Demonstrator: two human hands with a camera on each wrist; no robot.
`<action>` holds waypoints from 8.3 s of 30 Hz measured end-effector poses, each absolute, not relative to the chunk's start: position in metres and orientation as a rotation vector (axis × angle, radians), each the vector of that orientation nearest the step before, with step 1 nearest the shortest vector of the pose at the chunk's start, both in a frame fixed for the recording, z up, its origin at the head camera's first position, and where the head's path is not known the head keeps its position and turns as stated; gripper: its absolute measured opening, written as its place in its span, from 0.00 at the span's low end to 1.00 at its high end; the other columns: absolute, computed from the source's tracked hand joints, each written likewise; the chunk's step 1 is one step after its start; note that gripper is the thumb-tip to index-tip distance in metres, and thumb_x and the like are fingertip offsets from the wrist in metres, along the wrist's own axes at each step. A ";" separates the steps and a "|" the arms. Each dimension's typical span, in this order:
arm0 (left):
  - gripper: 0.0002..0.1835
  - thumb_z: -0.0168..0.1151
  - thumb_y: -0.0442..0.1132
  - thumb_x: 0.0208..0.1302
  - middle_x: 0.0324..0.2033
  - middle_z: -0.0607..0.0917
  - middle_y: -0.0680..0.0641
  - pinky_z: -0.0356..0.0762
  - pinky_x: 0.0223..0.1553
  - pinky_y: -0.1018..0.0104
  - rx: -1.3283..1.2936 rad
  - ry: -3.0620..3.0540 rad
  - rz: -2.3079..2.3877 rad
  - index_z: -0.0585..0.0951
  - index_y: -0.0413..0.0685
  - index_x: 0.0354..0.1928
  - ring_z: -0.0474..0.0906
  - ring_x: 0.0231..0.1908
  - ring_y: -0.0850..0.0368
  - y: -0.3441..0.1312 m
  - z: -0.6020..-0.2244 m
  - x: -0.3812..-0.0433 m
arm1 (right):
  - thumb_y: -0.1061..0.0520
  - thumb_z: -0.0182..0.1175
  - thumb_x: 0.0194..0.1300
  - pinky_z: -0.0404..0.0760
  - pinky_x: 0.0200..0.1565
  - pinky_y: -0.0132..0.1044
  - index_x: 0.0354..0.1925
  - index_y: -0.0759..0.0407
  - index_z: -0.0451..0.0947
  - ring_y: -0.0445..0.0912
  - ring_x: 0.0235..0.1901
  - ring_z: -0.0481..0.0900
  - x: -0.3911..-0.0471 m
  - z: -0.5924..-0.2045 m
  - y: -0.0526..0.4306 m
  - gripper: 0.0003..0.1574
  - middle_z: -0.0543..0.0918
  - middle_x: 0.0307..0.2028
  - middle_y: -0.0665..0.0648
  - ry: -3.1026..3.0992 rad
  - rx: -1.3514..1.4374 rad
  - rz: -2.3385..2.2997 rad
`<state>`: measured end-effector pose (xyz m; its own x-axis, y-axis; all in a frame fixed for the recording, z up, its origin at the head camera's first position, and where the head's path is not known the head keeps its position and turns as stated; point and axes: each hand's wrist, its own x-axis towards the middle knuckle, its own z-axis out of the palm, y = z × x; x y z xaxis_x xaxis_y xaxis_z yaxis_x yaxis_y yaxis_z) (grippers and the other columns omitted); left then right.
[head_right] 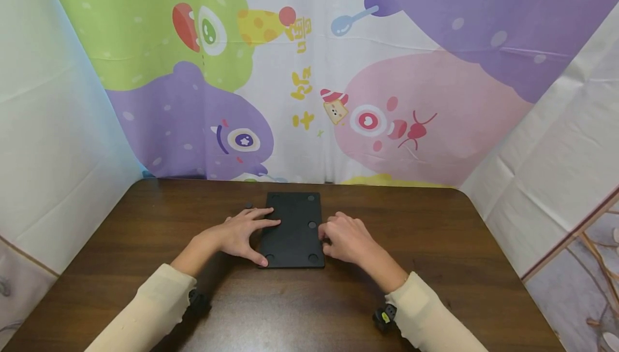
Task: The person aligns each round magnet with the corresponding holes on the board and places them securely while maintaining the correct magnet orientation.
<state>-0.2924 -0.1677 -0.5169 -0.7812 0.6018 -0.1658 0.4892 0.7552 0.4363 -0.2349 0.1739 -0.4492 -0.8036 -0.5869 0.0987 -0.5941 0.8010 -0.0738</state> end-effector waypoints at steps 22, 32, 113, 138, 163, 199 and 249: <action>0.66 0.75 0.90 0.44 0.93 0.53 0.51 0.51 0.74 0.03 0.867 2.664 0.520 0.66 0.81 0.87 0.48 0.90 0.24 -0.169 -0.518 -0.294 | 0.55 0.79 0.67 0.74 0.28 0.30 0.44 0.47 0.95 0.44 0.41 0.81 -0.229 -0.451 0.164 0.07 0.90 0.39 0.48 -2.838 1.177 0.177; 0.66 0.73 0.92 0.43 0.93 0.54 0.52 0.52 0.73 0.03 0.874 2.677 0.495 0.65 0.84 0.87 0.50 0.90 0.25 -0.169 -0.519 -0.294 | 0.54 0.79 0.68 0.73 0.31 0.27 0.43 0.46 0.95 0.41 0.39 0.79 -0.229 -0.453 0.167 0.06 0.87 0.36 0.46 -2.784 1.272 0.221; 0.65 0.74 0.88 0.49 0.93 0.53 0.49 0.53 0.72 0.03 0.868 2.653 0.487 0.65 0.77 0.88 0.49 0.90 0.25 -0.165 -0.507 -0.288 | 0.54 0.80 0.71 0.69 0.29 0.23 0.42 0.47 0.98 0.39 0.38 0.78 -0.230 -0.464 0.174 0.03 0.89 0.39 0.45 -2.719 1.414 0.220; 0.53 0.77 0.70 0.65 0.92 0.57 0.44 0.54 0.79 0.12 0.812 2.683 0.408 0.69 0.64 0.88 0.51 0.90 0.26 -0.152 -0.460 -0.255 | 0.48 0.80 0.70 0.78 0.33 0.25 0.40 0.46 0.97 0.40 0.40 0.85 -0.236 -0.455 0.177 0.05 0.89 0.38 0.47 -2.674 1.343 0.335; 0.52 0.76 0.70 0.66 0.91 0.62 0.43 0.53 0.76 0.07 0.838 2.696 0.480 0.70 0.62 0.87 0.56 0.89 0.26 -0.161 -0.460 -0.245 | 0.42 0.80 0.69 0.85 0.35 0.33 0.53 0.47 0.96 0.49 0.49 0.90 -0.250 -0.464 0.186 0.19 0.93 0.49 0.51 -2.669 1.114 0.405; 0.50 0.77 0.67 0.68 0.89 0.64 0.38 0.58 0.71 0.04 0.940 2.733 0.541 0.72 0.57 0.86 0.61 0.85 0.21 -0.184 -0.460 -0.231 | 0.31 0.77 0.69 0.90 0.62 0.64 0.67 0.47 0.89 0.61 0.70 0.84 -0.276 -0.472 0.180 0.37 0.86 0.72 0.60 -2.894 0.935 0.420; 0.39 0.75 0.66 0.68 0.70 0.88 0.39 0.84 0.65 0.27 0.899 2.981 0.374 0.86 0.52 0.73 0.84 0.71 0.31 -0.237 -0.458 -0.236 | 0.24 0.74 0.67 0.72 0.77 0.78 0.82 0.41 0.76 0.66 0.86 0.66 -0.291 -0.478 0.175 0.53 0.68 0.88 0.60 -3.088 0.911 0.474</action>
